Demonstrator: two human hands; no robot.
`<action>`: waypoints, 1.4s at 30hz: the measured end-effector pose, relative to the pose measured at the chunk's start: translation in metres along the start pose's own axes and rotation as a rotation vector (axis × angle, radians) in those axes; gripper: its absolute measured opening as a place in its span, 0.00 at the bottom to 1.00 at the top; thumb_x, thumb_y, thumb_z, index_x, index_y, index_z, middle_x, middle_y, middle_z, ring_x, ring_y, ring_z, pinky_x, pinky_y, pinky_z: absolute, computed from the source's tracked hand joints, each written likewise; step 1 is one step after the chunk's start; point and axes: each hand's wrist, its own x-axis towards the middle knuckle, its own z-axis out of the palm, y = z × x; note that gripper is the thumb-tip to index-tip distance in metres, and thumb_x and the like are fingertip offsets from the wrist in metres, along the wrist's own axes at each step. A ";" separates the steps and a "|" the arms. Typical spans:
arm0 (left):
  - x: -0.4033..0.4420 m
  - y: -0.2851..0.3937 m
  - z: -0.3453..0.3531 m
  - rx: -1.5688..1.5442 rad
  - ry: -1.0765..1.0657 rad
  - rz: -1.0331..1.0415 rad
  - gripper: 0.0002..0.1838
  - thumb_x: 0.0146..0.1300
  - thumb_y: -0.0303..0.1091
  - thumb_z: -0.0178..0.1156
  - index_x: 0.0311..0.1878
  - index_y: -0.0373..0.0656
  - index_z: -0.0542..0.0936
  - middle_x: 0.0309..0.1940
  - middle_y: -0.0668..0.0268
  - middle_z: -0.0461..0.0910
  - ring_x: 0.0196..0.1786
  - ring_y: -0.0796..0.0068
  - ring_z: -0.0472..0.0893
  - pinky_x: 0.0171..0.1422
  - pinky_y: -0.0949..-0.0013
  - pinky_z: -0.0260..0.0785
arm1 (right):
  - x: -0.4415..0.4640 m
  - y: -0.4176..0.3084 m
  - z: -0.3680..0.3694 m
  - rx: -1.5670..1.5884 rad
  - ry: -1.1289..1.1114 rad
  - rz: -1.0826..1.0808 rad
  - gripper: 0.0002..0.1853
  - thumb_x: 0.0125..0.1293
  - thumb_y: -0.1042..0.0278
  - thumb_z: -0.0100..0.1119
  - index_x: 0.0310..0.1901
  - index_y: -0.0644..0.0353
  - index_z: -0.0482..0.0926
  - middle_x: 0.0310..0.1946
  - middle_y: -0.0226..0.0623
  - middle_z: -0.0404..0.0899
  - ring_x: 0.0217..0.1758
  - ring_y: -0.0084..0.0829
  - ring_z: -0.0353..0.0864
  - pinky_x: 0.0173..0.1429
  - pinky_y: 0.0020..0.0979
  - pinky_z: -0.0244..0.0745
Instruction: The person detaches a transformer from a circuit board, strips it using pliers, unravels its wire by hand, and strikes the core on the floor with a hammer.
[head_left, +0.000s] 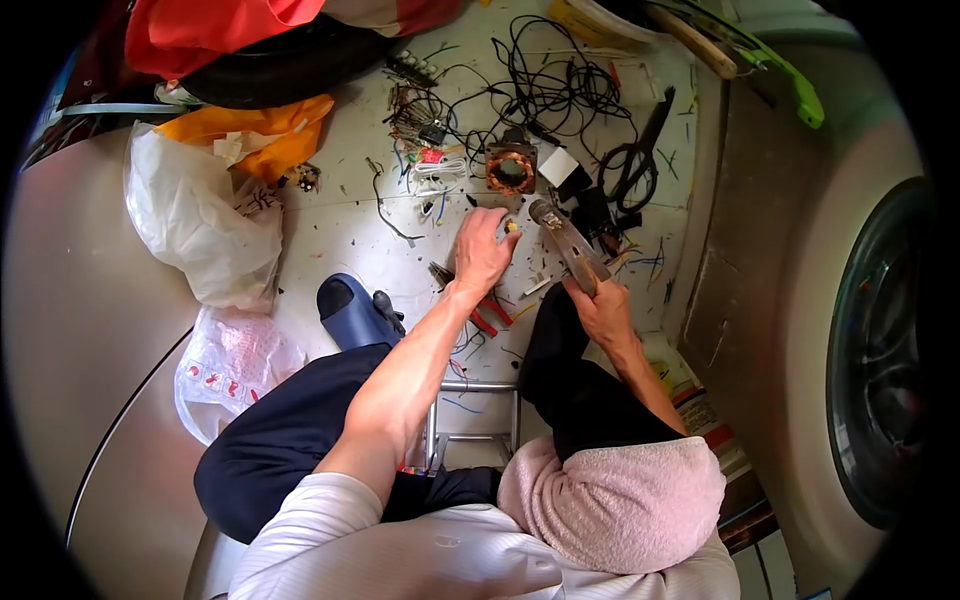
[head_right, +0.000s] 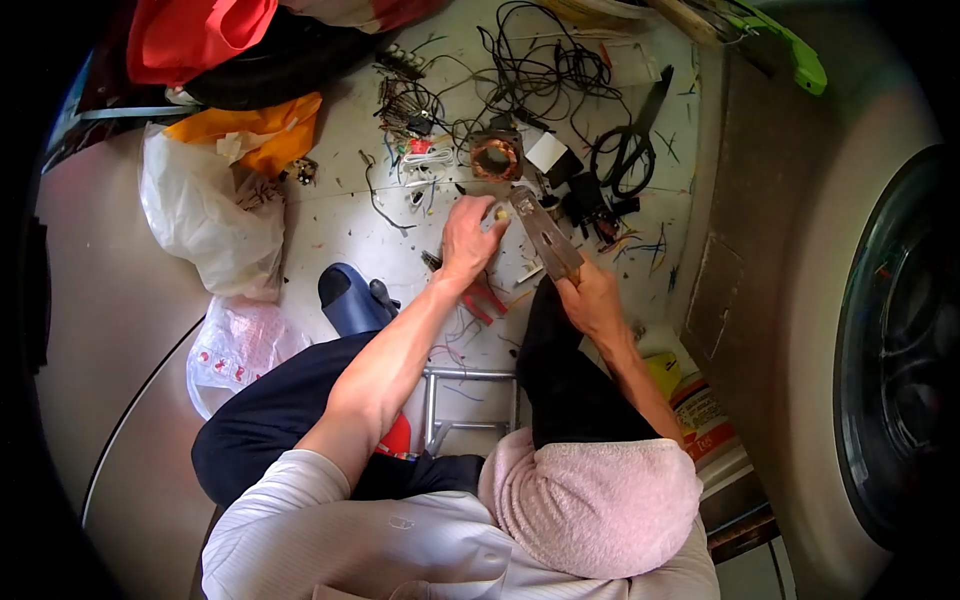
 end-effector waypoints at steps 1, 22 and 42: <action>-0.001 -0.001 0.002 0.036 -0.007 0.032 0.15 0.53 0.23 0.69 0.46 0.40 0.83 0.40 0.54 0.79 0.48 0.46 0.78 0.54 0.52 0.72 | -0.001 0.004 0.004 0.014 0.019 0.018 0.13 0.66 0.66 0.66 0.46 0.66 0.82 0.28 0.56 0.81 0.31 0.53 0.84 0.36 0.41 0.77; 0.000 -0.015 -0.003 0.025 0.004 0.081 0.10 0.51 0.20 0.66 0.38 0.38 0.82 0.36 0.54 0.78 0.45 0.46 0.78 0.51 0.52 0.72 | 0.004 0.014 0.024 -0.099 -0.089 -0.074 0.12 0.66 0.68 0.67 0.44 0.66 0.78 0.28 0.56 0.80 0.31 0.49 0.83 0.36 0.42 0.76; 0.000 -0.007 -0.003 -0.034 -0.049 -0.049 0.10 0.56 0.26 0.69 0.42 0.38 0.82 0.40 0.53 0.79 0.47 0.46 0.79 0.53 0.52 0.73 | -0.003 0.015 0.001 -0.038 -0.058 0.040 0.15 0.68 0.61 0.65 0.44 0.67 0.81 0.33 0.58 0.83 0.36 0.59 0.83 0.41 0.47 0.76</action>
